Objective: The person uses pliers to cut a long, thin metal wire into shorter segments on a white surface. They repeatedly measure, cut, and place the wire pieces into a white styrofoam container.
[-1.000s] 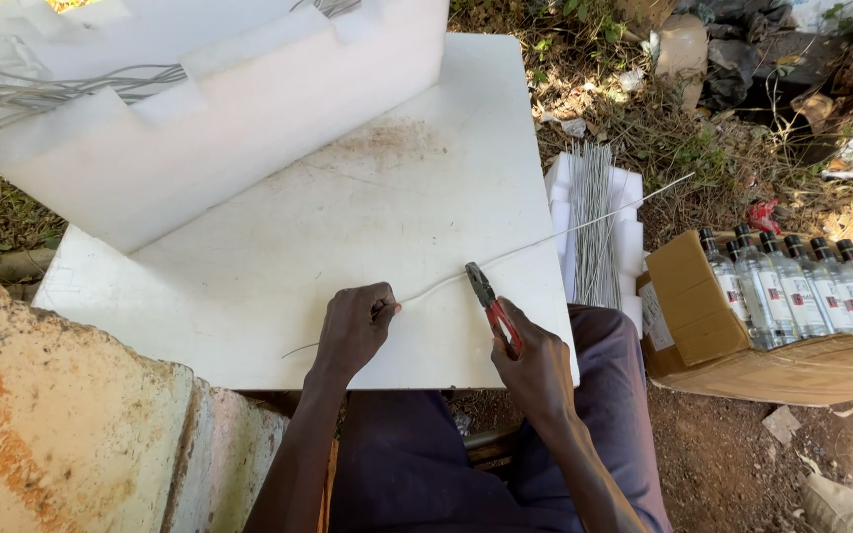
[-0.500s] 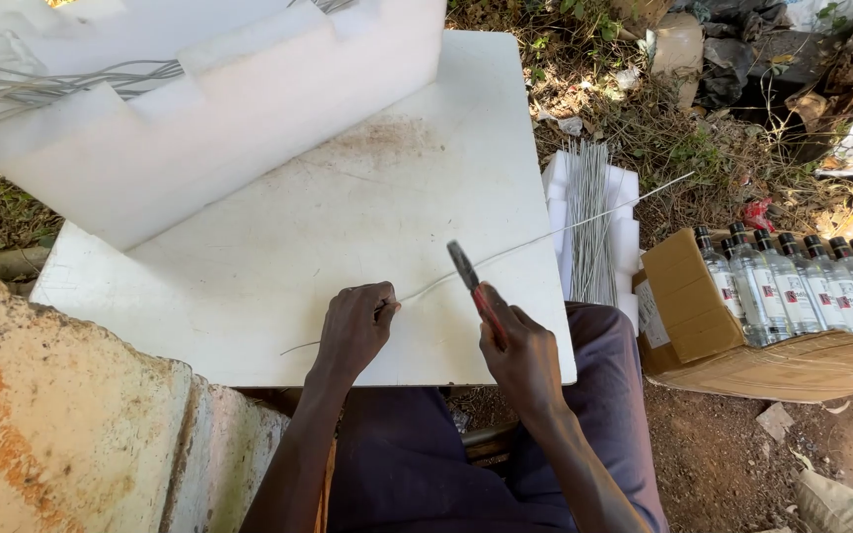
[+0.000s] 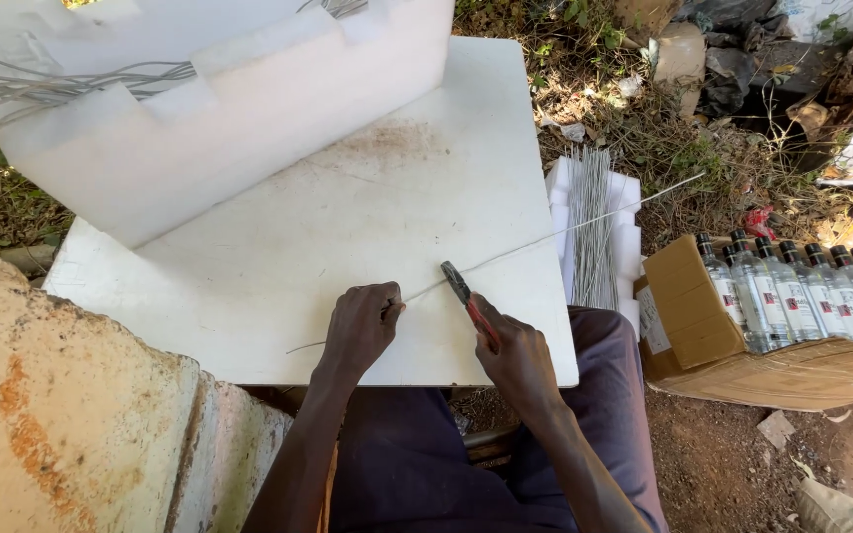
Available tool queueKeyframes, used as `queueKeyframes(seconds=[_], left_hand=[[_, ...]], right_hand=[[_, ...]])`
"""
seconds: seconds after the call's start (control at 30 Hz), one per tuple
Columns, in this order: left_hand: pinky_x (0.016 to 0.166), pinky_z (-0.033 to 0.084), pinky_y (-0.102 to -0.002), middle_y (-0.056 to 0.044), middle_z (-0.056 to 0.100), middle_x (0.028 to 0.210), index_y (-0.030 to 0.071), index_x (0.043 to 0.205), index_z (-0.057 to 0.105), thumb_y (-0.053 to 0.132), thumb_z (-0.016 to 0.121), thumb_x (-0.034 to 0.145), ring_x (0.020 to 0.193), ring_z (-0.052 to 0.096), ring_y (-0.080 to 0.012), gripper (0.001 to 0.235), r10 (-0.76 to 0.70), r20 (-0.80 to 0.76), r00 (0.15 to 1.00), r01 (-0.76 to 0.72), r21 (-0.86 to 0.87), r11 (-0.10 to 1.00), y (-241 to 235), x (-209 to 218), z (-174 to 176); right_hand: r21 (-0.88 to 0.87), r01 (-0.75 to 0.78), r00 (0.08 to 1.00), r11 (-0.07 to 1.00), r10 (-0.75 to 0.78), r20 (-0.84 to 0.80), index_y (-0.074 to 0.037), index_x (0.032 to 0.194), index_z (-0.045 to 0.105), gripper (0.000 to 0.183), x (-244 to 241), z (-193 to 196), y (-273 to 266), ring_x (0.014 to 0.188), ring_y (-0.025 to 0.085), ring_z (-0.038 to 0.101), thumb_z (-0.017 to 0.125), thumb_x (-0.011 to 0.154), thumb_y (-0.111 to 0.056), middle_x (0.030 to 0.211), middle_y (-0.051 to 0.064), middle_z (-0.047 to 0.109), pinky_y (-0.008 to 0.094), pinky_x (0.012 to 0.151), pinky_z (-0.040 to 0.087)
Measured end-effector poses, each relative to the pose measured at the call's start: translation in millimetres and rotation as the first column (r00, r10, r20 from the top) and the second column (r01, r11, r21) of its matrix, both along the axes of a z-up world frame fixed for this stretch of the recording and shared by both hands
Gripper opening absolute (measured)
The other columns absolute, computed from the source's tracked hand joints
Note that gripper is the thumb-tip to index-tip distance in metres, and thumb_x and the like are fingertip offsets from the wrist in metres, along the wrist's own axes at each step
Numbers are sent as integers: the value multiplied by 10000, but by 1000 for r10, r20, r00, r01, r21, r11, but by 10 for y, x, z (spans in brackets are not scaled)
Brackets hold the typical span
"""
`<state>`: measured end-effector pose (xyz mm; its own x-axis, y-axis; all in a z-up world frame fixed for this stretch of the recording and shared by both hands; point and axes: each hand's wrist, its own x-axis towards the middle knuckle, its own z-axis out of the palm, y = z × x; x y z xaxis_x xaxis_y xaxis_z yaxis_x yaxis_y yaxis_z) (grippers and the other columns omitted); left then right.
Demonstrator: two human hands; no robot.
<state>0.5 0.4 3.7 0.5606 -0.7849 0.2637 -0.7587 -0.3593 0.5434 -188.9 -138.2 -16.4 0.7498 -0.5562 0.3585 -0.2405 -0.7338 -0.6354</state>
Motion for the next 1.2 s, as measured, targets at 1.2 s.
queueKeyframes(seconds=[1.2], left_hand=[[490, 449, -389, -144, 585, 542, 55, 742, 627, -46, 630, 887, 503, 605, -316, 176, -55, -198, 979, 31, -123, 992, 91, -112, 124]], right_hand=[[330, -70, 990, 942, 106, -92, -198, 1556, 322, 610, -375, 259, -246, 530, 395, 657, 331, 951, -123, 671, 247, 681, 495, 508, 477]])
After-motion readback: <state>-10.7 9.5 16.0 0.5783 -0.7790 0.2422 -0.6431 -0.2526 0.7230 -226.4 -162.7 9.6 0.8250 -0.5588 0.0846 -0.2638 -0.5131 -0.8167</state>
